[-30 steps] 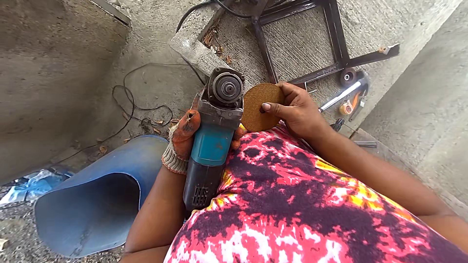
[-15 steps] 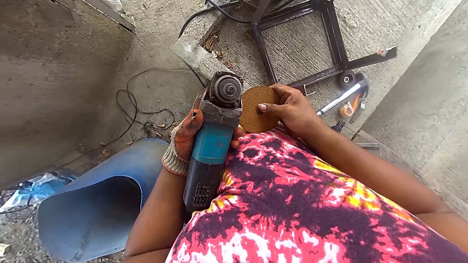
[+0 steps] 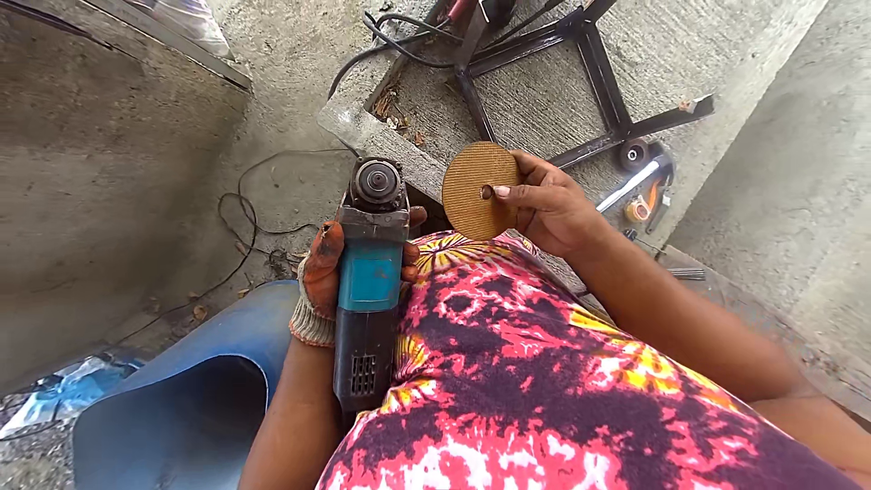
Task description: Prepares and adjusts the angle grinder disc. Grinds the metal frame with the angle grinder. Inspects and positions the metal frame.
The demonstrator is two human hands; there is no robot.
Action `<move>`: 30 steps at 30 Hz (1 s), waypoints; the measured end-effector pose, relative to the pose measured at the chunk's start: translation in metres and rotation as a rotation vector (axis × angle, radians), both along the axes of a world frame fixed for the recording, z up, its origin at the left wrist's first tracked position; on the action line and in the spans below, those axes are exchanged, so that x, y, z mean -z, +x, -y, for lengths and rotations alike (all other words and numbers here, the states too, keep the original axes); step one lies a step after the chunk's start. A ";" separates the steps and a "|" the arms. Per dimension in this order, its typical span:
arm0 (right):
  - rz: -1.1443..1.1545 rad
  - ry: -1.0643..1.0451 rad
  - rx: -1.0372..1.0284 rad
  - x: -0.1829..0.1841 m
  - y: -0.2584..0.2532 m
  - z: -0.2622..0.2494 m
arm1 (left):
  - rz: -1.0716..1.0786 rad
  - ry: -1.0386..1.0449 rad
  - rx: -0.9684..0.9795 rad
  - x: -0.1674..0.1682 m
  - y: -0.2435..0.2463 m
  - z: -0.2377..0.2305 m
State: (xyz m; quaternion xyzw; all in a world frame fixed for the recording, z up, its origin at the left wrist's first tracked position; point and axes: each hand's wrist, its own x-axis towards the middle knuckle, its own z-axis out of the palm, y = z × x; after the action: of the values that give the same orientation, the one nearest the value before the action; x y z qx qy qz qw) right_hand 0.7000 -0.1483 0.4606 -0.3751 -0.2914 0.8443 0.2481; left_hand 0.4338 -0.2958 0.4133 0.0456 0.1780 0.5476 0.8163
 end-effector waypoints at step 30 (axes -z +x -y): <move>0.146 0.327 -0.162 -0.026 -0.044 -0.009 | -0.136 -0.036 0.092 -0.007 0.016 -0.006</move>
State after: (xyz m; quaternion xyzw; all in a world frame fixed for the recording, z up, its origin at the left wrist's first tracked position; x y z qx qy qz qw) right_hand 0.6562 -0.1389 0.4868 -0.3651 -0.4712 0.7735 0.2151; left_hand 0.4499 -0.2898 0.4204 0.0762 0.2409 0.5017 0.8273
